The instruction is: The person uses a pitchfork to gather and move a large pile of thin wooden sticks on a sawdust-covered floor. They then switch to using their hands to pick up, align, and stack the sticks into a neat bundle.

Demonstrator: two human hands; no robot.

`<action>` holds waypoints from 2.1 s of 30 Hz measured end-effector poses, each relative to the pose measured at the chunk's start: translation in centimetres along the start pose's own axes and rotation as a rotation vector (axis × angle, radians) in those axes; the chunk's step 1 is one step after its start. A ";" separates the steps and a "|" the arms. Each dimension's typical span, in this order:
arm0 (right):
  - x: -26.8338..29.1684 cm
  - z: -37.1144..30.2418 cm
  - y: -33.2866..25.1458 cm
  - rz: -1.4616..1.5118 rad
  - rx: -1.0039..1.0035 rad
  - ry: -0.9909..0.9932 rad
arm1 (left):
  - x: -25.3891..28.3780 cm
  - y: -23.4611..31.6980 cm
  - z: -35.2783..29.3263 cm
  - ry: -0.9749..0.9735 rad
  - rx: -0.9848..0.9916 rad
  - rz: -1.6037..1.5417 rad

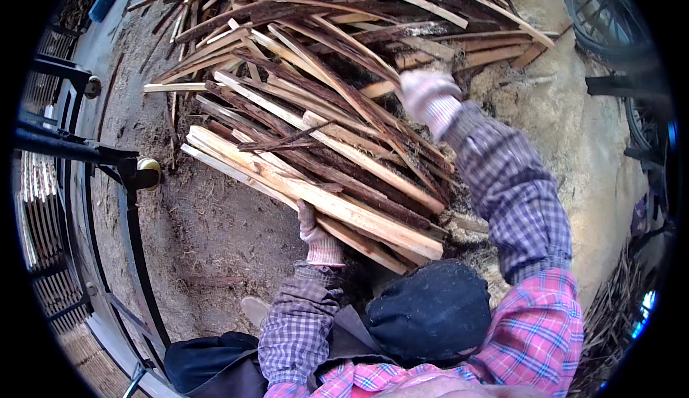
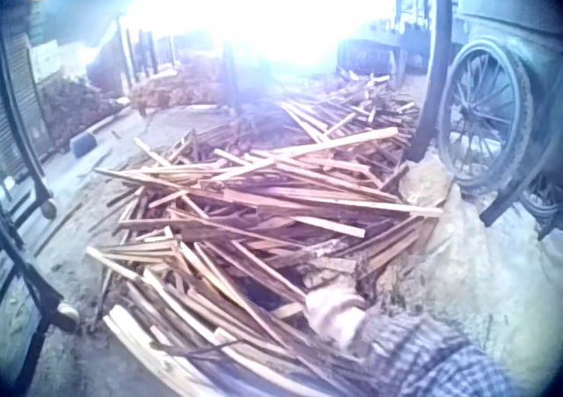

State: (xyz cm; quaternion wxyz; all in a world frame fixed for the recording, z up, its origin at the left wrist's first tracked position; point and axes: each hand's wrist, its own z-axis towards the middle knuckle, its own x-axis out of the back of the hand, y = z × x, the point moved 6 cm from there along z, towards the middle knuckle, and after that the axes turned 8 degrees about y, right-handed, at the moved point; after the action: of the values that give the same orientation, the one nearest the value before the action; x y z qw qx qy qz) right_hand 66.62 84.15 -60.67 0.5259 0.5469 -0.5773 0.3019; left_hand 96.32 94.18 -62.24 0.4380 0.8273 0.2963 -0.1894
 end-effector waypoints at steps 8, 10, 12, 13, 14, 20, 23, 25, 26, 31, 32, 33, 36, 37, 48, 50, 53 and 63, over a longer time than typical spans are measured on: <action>-1.5 -8.5 8.8 0.100 -0.158 0.033 | -0.5 0.0 -0.6 0.003 0.004 -0.058; 2.1 -7.6 8.4 0.072 -0.062 0.419 | -1.0 -0.1 -0.6 -0.046 -0.010 -0.078; 1.7 -5.3 6.4 0.344 -0.217 0.121 | 0.0 -0.2 0.0 -0.104 -0.019 -0.066; 1.2 -4.4 5.4 0.147 -0.142 0.117 | 0.4 -0.5 0.3 -0.104 -0.025 -0.073; 0.0 -3.7 5.2 0.053 -0.240 0.044 | 0.7 -0.9 0.6 -0.105 -0.030 -0.079; -1.2 -6.0 6.5 0.209 -0.192 -0.280 | 2.4 -0.2 1.1 0.015 -0.110 0.000; -2.4 -10.9 14.7 0.134 -0.256 0.027 | 1.1 -0.3 0.8 -0.057 -0.054 -0.006; -2.9 -14.5 20.8 0.094 -0.226 0.247 | 1.4 -0.2 1.1 -0.081 -0.070 -0.010; -3.1 -16.0 23.3 0.059 -0.213 0.306 | 1.5 -0.7 1.2 -0.130 -0.049 -0.023; -0.8 -14.7 28.6 0.006 -0.063 0.585 | 4.4 -0.4 1.3 -0.028 -0.291 0.285; 0.5 -13.0 28.7 0.055 -0.025 0.657 | 4.4 -0.1 1.1 -0.066 -0.329 0.288; 2.5 -11.3 28.8 0.039 -0.030 0.709 | 4.2 -0.1 1.1 -0.078 -0.342 0.340; 6.5 -5.1 30.6 -0.060 -0.184 0.763 | 5.4 0.2 0.8 -0.085 -0.434 0.456; 7.1 -2.2 29.6 -0.103 -0.251 0.596 | 6.4 0.6 0.5 -0.065 -0.481 0.502; 4.6 6.8 28.1 0.382 -0.378 0.113 | 4.2 0.1 -0.5 0.190 -0.380 0.602; 5.5 6.0 28.1 0.444 -0.436 -0.046 | 3.8 -0.6 -0.2 0.253 -0.417 0.640; 3.4 5.2 26.2 0.745 -0.244 -0.076 | 3.4 -2.7 -0.1 0.192 -0.154 0.113; 2.7 1.9 24.2 0.407 -0.576 0.008 | 1.1 -7.2 0.9 -0.204 0.118 -0.311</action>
State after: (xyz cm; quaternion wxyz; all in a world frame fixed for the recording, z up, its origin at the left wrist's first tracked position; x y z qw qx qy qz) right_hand 43.57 86.87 -53.17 0.5898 0.2487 -0.7339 0.2274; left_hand 92.40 96.94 -67.74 0.3820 0.7722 0.3631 -0.3549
